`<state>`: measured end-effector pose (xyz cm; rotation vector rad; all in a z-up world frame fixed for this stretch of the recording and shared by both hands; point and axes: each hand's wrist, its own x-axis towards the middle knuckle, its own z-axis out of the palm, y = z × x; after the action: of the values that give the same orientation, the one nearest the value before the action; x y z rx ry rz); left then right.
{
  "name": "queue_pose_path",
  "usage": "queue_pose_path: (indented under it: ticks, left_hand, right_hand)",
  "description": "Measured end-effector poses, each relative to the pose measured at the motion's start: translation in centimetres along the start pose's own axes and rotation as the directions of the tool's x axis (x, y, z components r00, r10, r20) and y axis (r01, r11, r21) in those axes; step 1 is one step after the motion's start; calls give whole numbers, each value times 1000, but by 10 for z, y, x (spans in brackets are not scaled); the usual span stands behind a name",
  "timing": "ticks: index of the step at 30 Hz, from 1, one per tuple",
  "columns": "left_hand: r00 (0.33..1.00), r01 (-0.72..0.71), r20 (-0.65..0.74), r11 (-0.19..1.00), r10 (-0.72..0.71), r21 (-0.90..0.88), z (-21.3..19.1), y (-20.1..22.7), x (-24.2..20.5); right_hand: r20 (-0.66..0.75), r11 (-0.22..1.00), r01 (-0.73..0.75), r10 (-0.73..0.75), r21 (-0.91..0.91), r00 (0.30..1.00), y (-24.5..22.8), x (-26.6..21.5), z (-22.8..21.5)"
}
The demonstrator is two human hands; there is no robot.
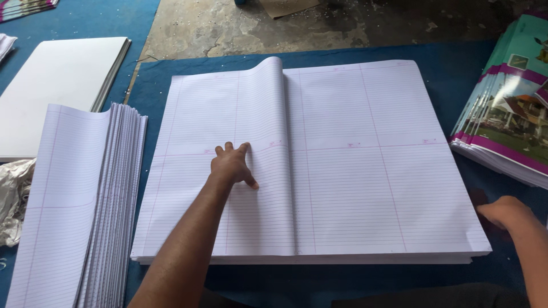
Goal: The person folds lined paper sheets in half using a wooden ruler to crease the fold. They then separate the folded sheets and place them into a stack on the left side of the workspace.
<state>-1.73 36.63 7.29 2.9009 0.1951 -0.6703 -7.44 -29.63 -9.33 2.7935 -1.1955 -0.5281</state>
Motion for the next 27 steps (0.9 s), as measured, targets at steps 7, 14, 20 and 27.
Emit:
queue_pose_path:
  ticks: [7, 14, 20, 27]
  left_hand:
    - [1000, -7, 6, 1000, 7, 23, -1, 0, 0]
    - [1000, -3, 6, 1000, 3, 16, -1, 0, -2]
    - [1000, -10, 5, 1000, 10, 20, -2, 0, -1]
    - [1000, -14, 10, 1000, 14, 14, -1, -1, -1]
  right_hand:
    - [114, 987, -8, -10, 158, 993, 5, -9, -3]
    - [127, 934, 11, -60, 356, 990, 7, -14, -3]
    - [-254, 943, 330, -307, 53, 917, -3, -16, -36]
    - [-337, 836, 543, -490, 80, 804, -74, -107, -99]
